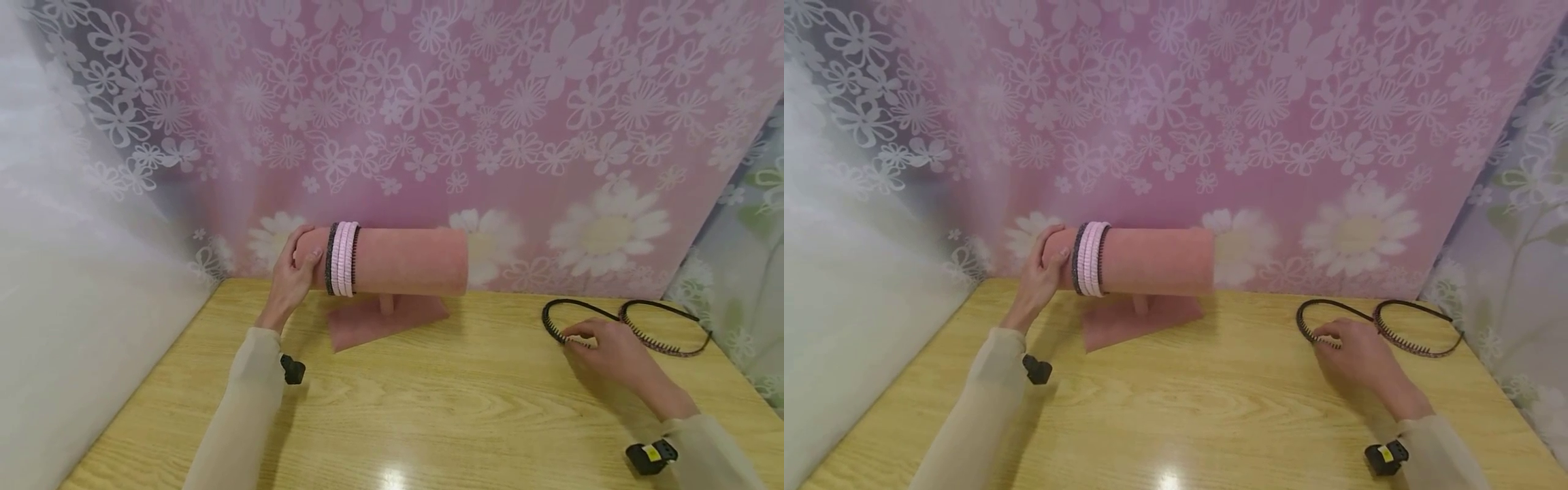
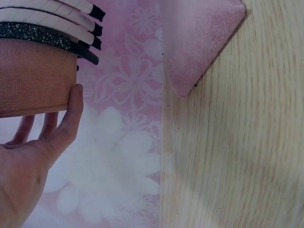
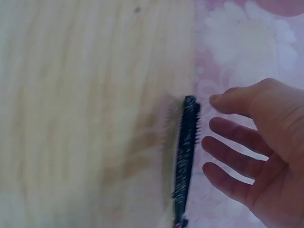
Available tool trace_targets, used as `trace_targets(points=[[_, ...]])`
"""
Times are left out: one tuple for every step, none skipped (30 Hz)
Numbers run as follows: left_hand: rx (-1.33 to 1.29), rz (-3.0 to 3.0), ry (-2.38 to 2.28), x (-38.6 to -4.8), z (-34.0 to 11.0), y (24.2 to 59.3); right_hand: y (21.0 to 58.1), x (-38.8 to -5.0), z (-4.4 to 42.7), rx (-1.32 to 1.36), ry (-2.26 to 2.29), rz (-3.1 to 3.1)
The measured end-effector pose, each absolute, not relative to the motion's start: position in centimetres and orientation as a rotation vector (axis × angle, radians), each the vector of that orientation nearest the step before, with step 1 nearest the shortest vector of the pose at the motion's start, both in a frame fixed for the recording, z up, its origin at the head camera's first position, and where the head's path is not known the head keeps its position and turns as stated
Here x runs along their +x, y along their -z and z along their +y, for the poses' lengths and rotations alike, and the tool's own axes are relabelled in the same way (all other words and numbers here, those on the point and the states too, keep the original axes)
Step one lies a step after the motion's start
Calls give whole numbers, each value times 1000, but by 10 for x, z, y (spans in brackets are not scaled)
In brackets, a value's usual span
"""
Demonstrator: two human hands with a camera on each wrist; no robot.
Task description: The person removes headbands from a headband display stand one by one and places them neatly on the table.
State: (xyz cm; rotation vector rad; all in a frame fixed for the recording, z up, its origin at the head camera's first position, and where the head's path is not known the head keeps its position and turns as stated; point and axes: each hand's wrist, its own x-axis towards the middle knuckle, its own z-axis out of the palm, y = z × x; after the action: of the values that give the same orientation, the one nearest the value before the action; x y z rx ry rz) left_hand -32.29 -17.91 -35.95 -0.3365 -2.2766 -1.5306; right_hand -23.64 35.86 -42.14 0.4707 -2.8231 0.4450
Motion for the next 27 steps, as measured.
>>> trace_targets(points=[[-337, -2280, 1529, -319, -178, 356, 420, -235, 356, 478, -438, -2804], [-338, -2279, 1525, -316, -177, 354, 418, -235, 352, 487, -427, -2778], [-337, -2281, 1520, -313, -176, 352, 415, -234, 349, 498, -423, -2753], [-335, -2280, 1517, -312, -175, 352, 413, -233, 346, 509, -424, -2728], [-330, -2279, 1517, -311, -175, 351, 410, -232, 342, 524, -426, -2702], [-326, -2278, 1516, -310, -174, 350, 407, -232, 339, 536, -425, -2675], [-325, -2274, 1520, -309, -174, 349, 404, -232, 335, 547, -422, -2650], [-321, -2273, 1520, -309, -173, 349, 400, -231, 331, 558, -427, -2624], [-315, -2274, 1525, -310, -173, 349, 397, -231, 327, 568, -438, -2601], [-312, -2271, 1532, -310, -173, 349, 394, -231, 323, 578, -444, -2580], [-311, -2270, 1540, -310, -174, 349, 391, -231, 319, 590, -447, -2556], [-316, -2263, 1554, -311, -175, 350, 388, -231, 314, 601, -455, -2534], [-322, -2254, 1571, -312, -176, 351, 385, -231, 310, 613, -465, -2514], [-327, -2244, 1584, -313, -178, 352, 382, -230, 305, 625, -479, -2496], [-334, -2237, 1597, -314, -179, 353, 379, -231, 300, 638, -497, -2479], [-342, -2230, 1605, -314, -181, 353, 376, -231, 296, 651, -512, -2460], [-346, -2227, 1608, -315, -183, 353, 373, -232, 291, 663, -535, -2440], [-353, -2222, 1617, -315, -184, 354, 369, -233, 287, 680, -562, -2421], [-359, -2220, 1618, -316, -185, 354, 366, -234, 282, 695, -586, -2408], [-361, -2224, 1612, -316, -187, 354, 363, -236, 277, 712, -608, -2395], [-363, -2227, 1607, -316, -187, 354, 360, -238, 271, 725, -619, -2375], [-367, -2228, 1607, -316, -188, 354, 357, -240, 266, 736, -628, -2360], [-370, -2228, 1605, -316, -189, 354, 354, -242, 260, 748, -643, -2350], [-374, -2224, 1607, -316, -190, 354, 351, -245, 254, 754, -652, -2348], [-375, -2219, 1606, -316, -191, 354, 349, -247, 247, 756, -659, -2349], [-369, -2217, 1602, -315, -192, 354, 346, -250, 241, 765, -672, -2344], [-363, -2214, 1601, -315, -193, 355, 343, -252, 234, 776, -687, -2335]])
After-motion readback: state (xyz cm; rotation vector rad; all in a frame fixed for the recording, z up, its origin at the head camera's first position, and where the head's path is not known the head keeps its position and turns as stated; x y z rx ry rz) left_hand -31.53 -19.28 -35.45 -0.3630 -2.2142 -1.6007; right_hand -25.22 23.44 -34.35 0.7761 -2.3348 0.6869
